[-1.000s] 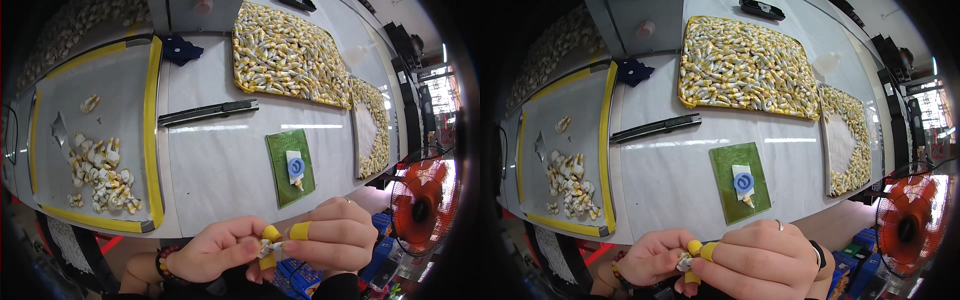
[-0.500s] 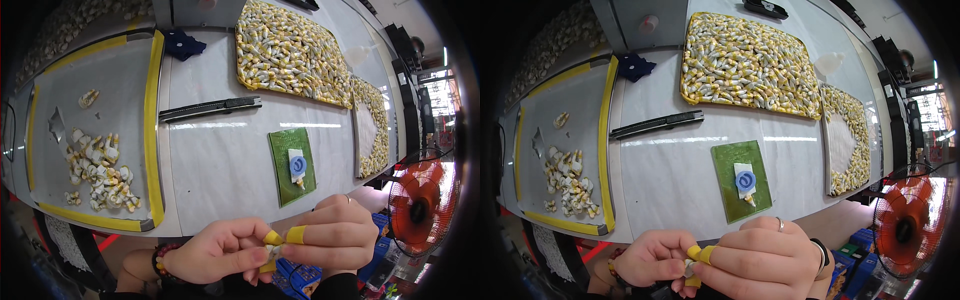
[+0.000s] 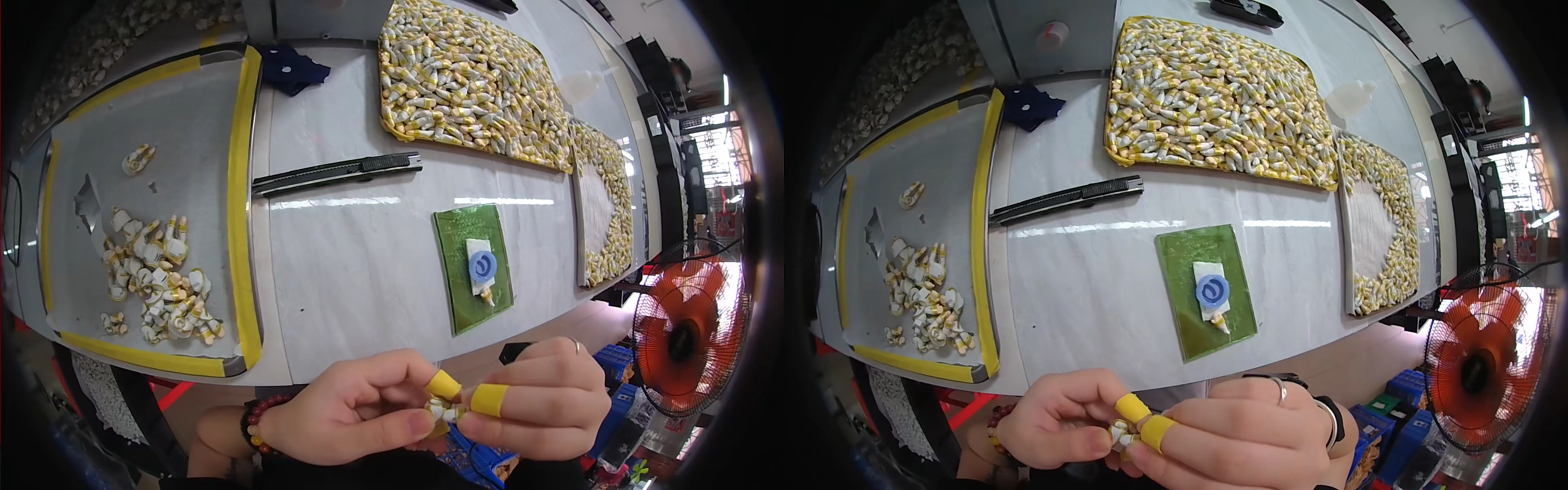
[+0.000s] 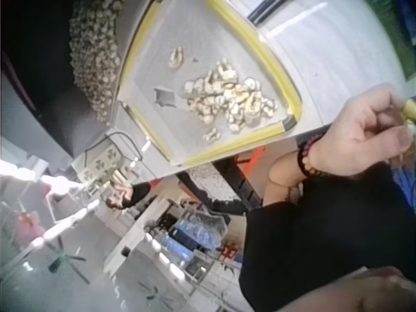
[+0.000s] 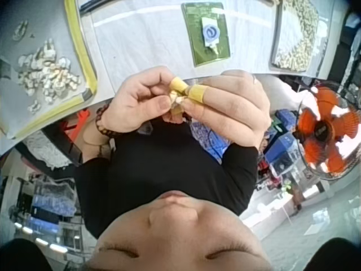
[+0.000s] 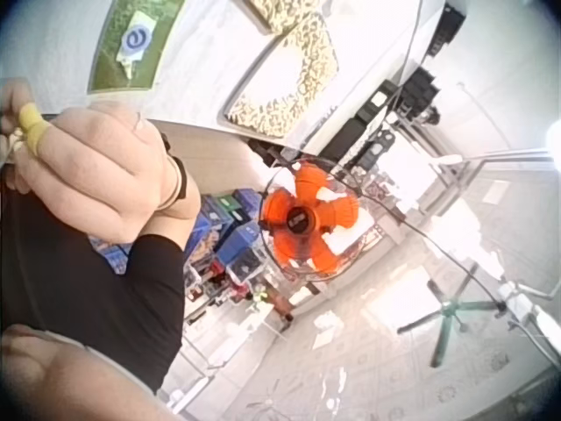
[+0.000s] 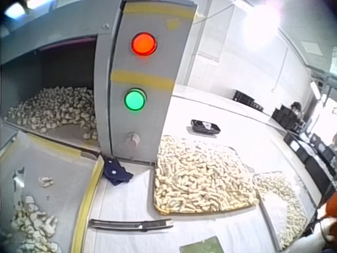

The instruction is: The person assembles small white and yellow decorative items on a workbench. They pick up individual pieces from a tray, apply adhesive from a tube, and attach a yellow component to the white base. The finished items are placed onto a large tray filled with similar completed pieces.

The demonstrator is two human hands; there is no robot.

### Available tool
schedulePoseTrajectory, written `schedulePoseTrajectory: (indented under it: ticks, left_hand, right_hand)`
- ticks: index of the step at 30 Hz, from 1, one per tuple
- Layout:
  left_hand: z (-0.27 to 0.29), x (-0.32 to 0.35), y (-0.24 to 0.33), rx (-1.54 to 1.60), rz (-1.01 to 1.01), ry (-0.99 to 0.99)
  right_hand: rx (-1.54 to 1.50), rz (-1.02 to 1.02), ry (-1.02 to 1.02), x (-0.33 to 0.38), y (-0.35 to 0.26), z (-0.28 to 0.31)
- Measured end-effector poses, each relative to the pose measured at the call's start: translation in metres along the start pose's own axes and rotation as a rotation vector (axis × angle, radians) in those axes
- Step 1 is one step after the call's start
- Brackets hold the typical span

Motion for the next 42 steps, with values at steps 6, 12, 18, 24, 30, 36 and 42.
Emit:
schedulePoseTrajectory:
  ticks: [6, 12, 18, 24, 30, 36, 42]
  left_hand:
    - [0.006, 0.004, 0.009, -0.408, 0.017, -0.014]
    - [0.001, 0.003, 0.021, -0.512, -0.100, 0.032]
    - [-0.003, 0.001, 0.028, -0.608, -0.100, -0.009]
    - [-0.006, -0.003, 0.028, -0.632, -0.084, -0.032]
    - [-0.002, 0.000, 0.032, -0.636, -0.172, -0.007]
    - [0.007, 0.002, 0.021, -0.565, -0.203, 0.029]
    - [-0.008, 0.010, 0.040, -0.748, -0.507, 0.061]
  right_hand:
    - [0.076, 0.038, 0.048, 0.002, -0.019, -0.002]
    - [0.143, 0.194, 0.240, -0.003, -0.030, 0.008]
    - [0.126, 0.251, 0.186, -0.003, -0.034, 0.008]
    - [0.151, 0.079, 0.277, 0.006, -0.037, 0.013]
    - [-0.149, -0.066, 0.087, 0.007, -0.006, 0.006]
    - [-0.189, -0.076, 0.107, 0.004, 0.002, -0.001]
    - [-0.285, -0.061, 0.069, 0.007, 0.003, 0.000]
Point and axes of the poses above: each hand's wrist, its own x-axis away from the middle knuckle, its own z-axis out of the back of the hand, y = z × x, the point moved 9 cm from there along -x, towards the middle knuckle, and after that the axes turned 11 degrees about -y, right-handed, at the moved point
